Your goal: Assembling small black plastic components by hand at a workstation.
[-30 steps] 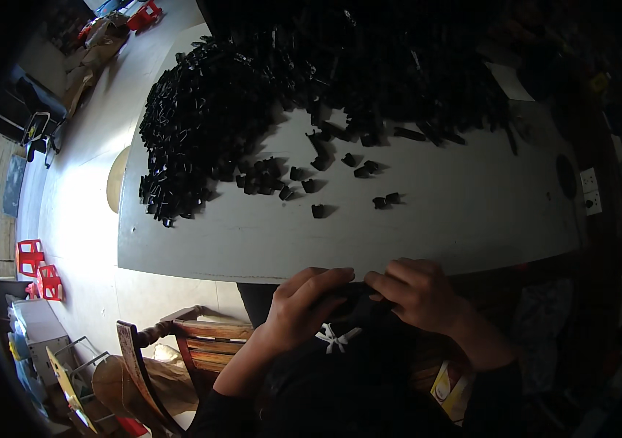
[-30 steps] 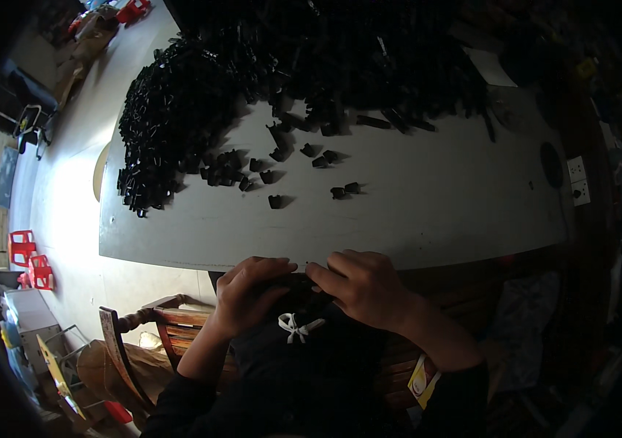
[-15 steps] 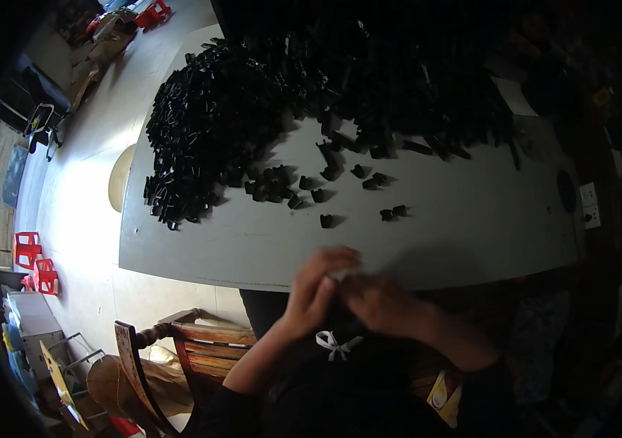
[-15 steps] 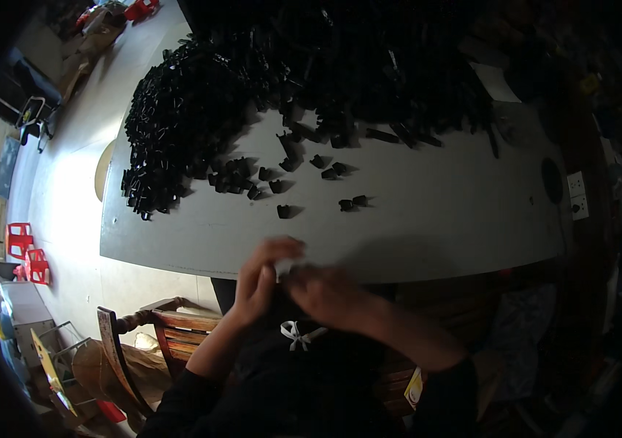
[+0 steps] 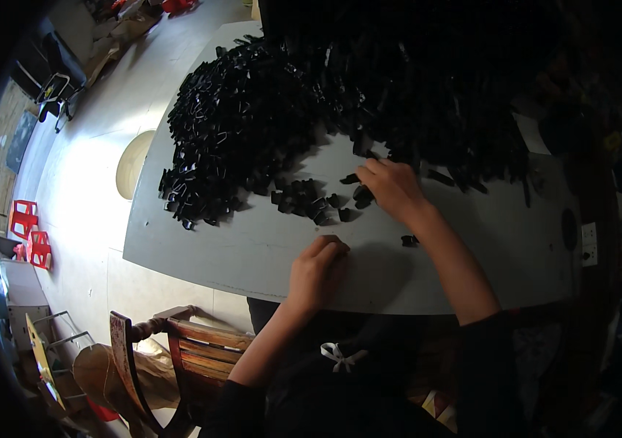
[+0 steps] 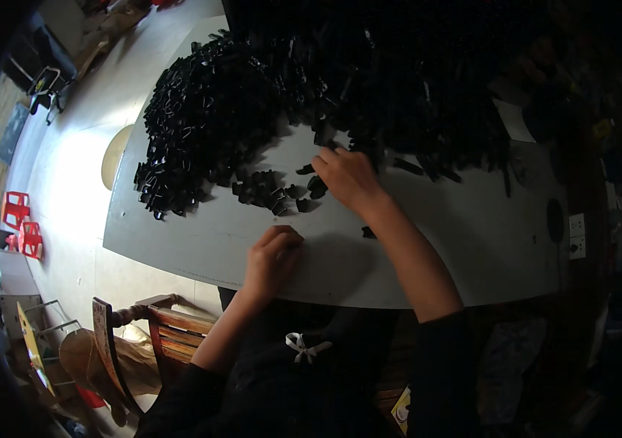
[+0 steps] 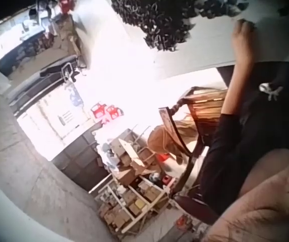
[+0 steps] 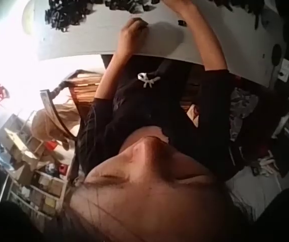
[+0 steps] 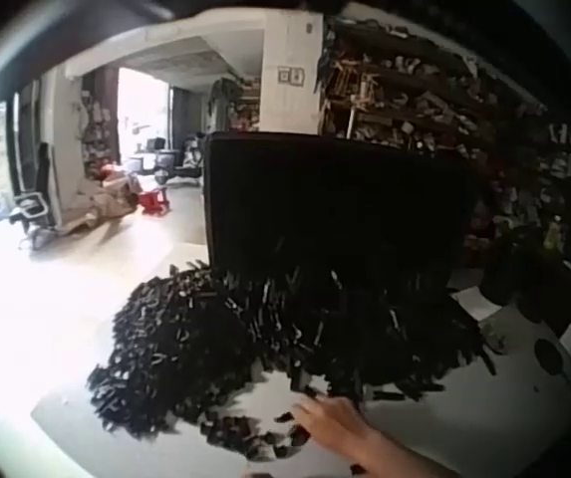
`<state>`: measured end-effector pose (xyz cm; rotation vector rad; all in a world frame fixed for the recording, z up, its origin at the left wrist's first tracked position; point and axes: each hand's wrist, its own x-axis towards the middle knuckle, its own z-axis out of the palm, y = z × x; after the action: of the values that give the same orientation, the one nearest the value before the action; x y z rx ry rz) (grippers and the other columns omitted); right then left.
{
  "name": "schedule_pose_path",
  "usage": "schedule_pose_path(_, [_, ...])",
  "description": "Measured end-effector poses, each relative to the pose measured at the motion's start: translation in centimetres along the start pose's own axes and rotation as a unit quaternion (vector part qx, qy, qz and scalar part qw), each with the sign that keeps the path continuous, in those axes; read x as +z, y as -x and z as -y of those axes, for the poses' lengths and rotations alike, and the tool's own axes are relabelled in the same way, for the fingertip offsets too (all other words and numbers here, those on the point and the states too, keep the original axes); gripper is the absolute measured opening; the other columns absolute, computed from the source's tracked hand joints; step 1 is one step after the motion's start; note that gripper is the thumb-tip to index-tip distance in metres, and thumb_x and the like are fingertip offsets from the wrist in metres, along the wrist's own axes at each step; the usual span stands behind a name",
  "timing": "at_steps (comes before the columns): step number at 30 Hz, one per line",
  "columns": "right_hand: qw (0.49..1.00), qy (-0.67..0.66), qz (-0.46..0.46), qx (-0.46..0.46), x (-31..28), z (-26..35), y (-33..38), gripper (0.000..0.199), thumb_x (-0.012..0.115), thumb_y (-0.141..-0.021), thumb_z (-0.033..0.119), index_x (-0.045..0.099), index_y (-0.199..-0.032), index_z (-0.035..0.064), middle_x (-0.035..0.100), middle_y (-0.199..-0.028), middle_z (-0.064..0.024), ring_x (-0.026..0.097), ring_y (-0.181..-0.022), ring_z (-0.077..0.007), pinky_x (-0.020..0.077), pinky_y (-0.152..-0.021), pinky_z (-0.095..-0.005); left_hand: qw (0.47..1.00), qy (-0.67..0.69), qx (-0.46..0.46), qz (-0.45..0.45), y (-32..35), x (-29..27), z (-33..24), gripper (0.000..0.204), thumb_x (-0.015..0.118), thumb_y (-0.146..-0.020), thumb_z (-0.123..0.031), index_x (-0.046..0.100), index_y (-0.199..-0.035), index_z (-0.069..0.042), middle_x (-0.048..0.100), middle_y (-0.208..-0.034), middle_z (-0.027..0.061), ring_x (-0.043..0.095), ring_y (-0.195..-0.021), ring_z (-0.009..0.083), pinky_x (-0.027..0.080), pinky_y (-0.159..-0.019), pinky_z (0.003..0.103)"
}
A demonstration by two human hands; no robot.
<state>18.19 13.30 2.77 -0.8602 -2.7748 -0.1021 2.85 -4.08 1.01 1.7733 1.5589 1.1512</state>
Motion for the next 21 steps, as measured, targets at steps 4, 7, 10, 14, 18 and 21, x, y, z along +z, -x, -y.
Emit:
schedule_pose_path(4, [0.979,-0.182,-0.005,0.086,-5.3,5.1,4.5,0.032,0.067,-0.074,0.001,0.053,-0.102,0.0045,0.06,-0.088,-0.011,0.063,-0.08,-0.0321,0.0499,-0.063,-0.0396,0.988,0.152,-0.035,-0.015,1.8,-3.3,-1.2,0.035,0.07,-0.073,0.01,0.056,-0.104,0.001,0.067,-0.105,0.0108,0.066,-0.09,0.016,0.053,-0.079,0.029])
schedule_pose_path(7, [0.944,-0.321,0.001,0.078,-7.4,7.8,7.8,0.028,0.067,-0.079,0.01,0.056,-0.103,0.0028,0.061,-0.085,-0.012,0.064,-0.075,-0.0322,0.0501,-0.061,-0.0393,0.981,0.194,-0.018,-0.021,2.6,-4.0,-2.1,0.047,0.071,-0.072,0.01,0.048,-0.112,0.001,0.066,-0.106,0.0142,0.066,-0.092,0.0187,0.053,-0.081,0.03])
schedule_pose_path(10, [0.943,-0.328,-0.031,0.041,-9.0,9.2,9.1,0.031,0.067,-0.08,0.02,0.06,-0.104,0.0015,0.059,-0.075,-0.0102,0.063,-0.062,-0.0278,0.0484,-0.054,-0.0364,0.981,0.196,0.014,-0.001,2.7,-4.0,-2.6,0.053,0.071,-0.072,0.011,0.043,-0.115,0.0,0.066,-0.108,0.0166,0.066,-0.094,0.0205,0.053,-0.082,0.032])
schedule_pose_path(14, [0.956,-0.287,-0.031,0.045,-9.9,9.8,9.5,0.033,0.067,-0.079,0.026,0.065,-0.1,0.0006,0.053,-0.064,-0.0062,0.057,-0.051,-0.0196,0.0442,-0.046,-0.0323,0.979,0.199,0.042,0.022,2.6,-4.3,-3.8,0.053,0.071,-0.072,0.011,0.041,-0.115,0.0,0.065,-0.108,0.018,0.065,-0.094,0.0213,0.052,-0.082,0.032])
schedule_pose_path(18, [0.962,-0.27,-0.02,0.03,-10.2,9.9,9.8,0.031,0.068,-0.077,0.026,0.065,-0.096,0.0005,0.051,-0.062,-0.005,0.055,-0.049,-0.0175,0.0432,-0.045,-0.0315,0.978,0.206,0.029,-0.019,3.1,-3.8,-4.4,0.046,0.075,-0.071,0.006,0.052,-0.109,-0.001,0.069,-0.105,0.0117,0.068,-0.088,0.0198,0.053,-0.078,0.029])
schedule_pose_path(21, [0.964,-0.263,-0.039,0.022,-10.3,10.1,10.1,0.031,0.068,-0.076,0.025,0.065,-0.096,0.0009,0.05,-0.062,-0.0049,0.054,-0.049,-0.0179,0.0426,-0.045,-0.0316,0.979,0.199,0.048,-0.008,3.2,-3.7,-4.5,0.046,0.075,-0.07,0.006,0.052,-0.108,-0.001,0.069,-0.105,0.0116,0.068,-0.087,0.0208,0.053,-0.078,0.03])
